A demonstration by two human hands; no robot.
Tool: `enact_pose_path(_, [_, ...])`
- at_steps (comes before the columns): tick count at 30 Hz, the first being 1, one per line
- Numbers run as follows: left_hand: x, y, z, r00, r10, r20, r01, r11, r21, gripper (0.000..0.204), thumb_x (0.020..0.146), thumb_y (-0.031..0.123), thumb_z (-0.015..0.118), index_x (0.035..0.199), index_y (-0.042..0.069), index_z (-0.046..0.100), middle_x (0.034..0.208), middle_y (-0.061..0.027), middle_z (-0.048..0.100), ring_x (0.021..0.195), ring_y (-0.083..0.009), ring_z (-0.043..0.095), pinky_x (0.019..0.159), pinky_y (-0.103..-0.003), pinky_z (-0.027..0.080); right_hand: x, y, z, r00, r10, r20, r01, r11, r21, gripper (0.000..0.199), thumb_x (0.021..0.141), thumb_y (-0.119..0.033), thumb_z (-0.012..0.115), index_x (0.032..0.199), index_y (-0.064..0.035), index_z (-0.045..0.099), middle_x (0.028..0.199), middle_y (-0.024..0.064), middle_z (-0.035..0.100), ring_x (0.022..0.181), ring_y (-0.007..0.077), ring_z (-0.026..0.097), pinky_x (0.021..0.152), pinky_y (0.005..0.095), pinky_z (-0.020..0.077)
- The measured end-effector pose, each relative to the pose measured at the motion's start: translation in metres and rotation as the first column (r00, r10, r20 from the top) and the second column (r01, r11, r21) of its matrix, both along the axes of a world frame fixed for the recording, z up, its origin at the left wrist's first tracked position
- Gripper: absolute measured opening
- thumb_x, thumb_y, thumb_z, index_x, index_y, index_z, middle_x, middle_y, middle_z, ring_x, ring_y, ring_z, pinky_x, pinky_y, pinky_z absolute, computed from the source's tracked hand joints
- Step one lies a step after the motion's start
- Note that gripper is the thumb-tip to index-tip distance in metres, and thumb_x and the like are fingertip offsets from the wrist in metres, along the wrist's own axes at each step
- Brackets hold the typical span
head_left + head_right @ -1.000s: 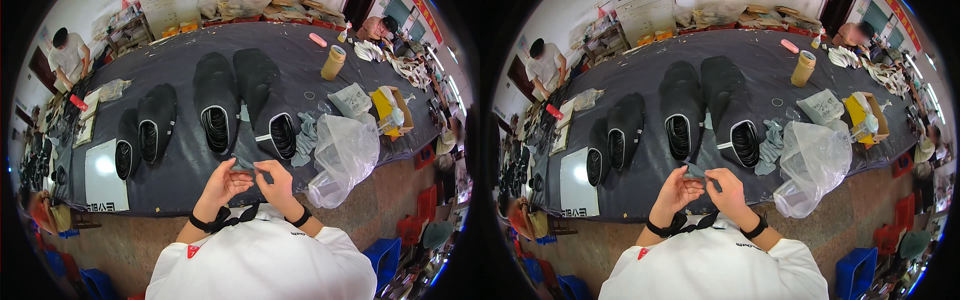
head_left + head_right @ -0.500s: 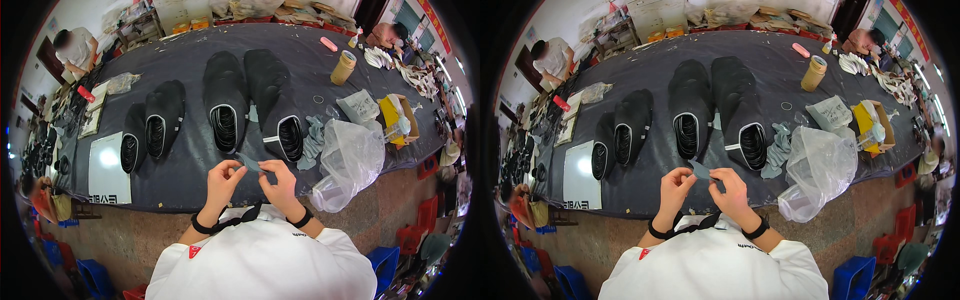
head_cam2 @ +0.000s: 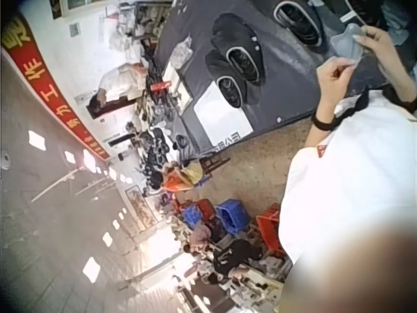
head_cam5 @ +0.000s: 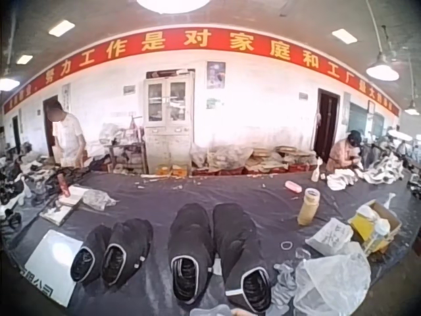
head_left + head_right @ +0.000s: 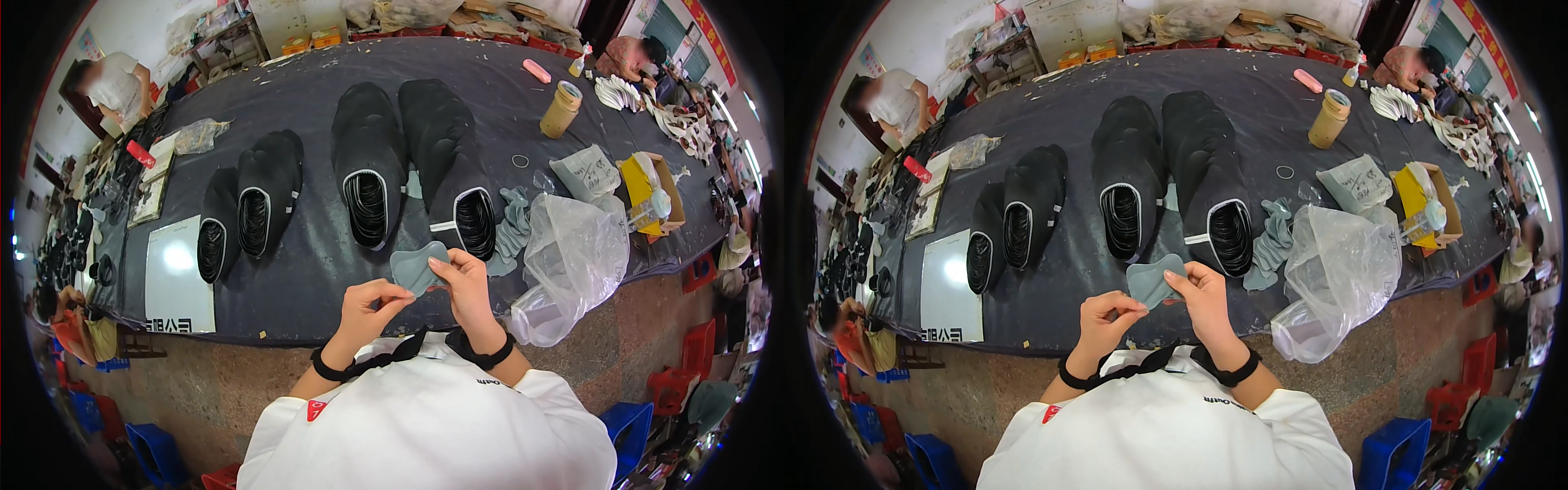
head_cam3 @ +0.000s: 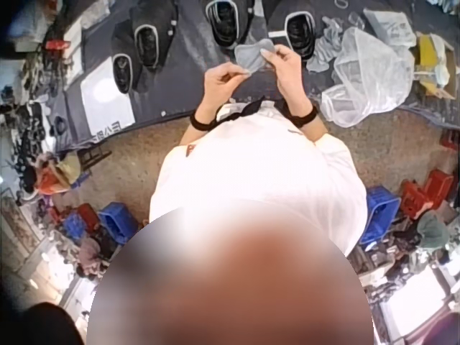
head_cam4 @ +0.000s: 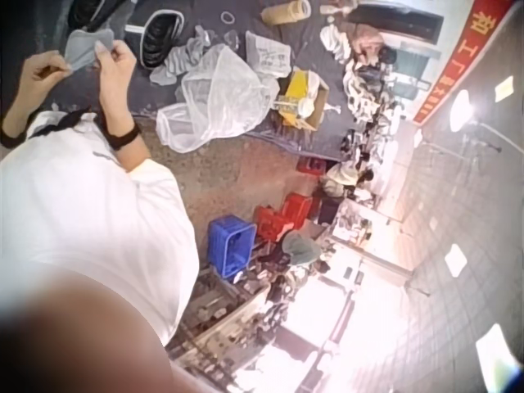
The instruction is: The recorder is attaching and adjusting components, likely stickers or labels, onto shoe uppers at a workstation in a shoe factory.
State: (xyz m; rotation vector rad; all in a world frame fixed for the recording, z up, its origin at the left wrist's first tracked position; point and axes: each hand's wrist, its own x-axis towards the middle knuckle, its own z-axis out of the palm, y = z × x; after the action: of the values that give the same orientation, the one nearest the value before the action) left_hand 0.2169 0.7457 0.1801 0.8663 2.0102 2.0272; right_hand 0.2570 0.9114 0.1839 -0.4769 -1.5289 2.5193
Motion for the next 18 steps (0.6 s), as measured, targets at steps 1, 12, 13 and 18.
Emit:
enact_pose_path(1, [0.0,-0.002,0.001,0.999,-0.037,-0.026,0.037,0.999,-0.013,0.01,0.069,-0.006,0.068,0.078,-0.001,0.065,0.064,-0.0028,0.057,0.052,-0.0051,0.047,0.05,-0.018,0.035,0.0,0.0,0.0,1.0,0.006,-0.005,-0.006,1.0,0.01,0.012,0.083,-0.012,0.061,0.08,-0.001,0.059,0.073,0.0034,0.062,0.064,0.0069,0.058,0.055,0.0223,0.0497])
enact_pose_path(12, [-0.008,-0.011,0.008,0.914,-0.091,0.395,0.061,0.994,0.087,0.014,0.086,0.009,0.054,0.093,-0.001,0.061,0.067,-0.0081,0.061,0.053,-0.0113,0.058,0.048,-0.019,0.043,-0.001,-0.01,0.002,0.998,-0.034,-0.053,0.05,0.941,0.336,0.014,0.085,-0.013,0.061,0.082,0.0006,0.056,0.074,0.0024,0.06,0.065,0.0042,0.055,0.056,0.0191,0.0488])
enact_pose_path(13, [-0.008,-0.011,0.008,0.892,-0.087,0.444,0.039,0.992,0.116,0.017,0.088,0.011,0.053,0.099,0.0,0.058,0.069,-0.0091,0.062,0.052,-0.0121,0.059,0.048,-0.019,0.043,-0.001,-0.013,0.002,0.996,-0.033,-0.081,0.059,0.938,0.341,0.014,0.085,-0.013,0.061,0.082,0.0006,0.056,0.074,0.0024,0.06,0.065,0.0042,0.055,0.056,0.0191,0.0488])
enact_pose_path(18, [-0.006,-0.007,0.014,0.897,0.042,0.44,-0.051,0.999,0.009,0.026,0.088,0.014,0.054,0.111,0.003,0.049,0.065,-0.0083,0.062,0.051,-0.0132,0.06,0.045,-0.019,0.042,0.0,-0.023,-0.001,0.997,-0.081,-0.003,0.073,0.885,0.46,0.018,0.083,-0.014,0.064,0.082,0.0014,0.055,0.069,0.0041,0.059,0.06,0.0041,0.053,0.049,0.0205,0.0433])
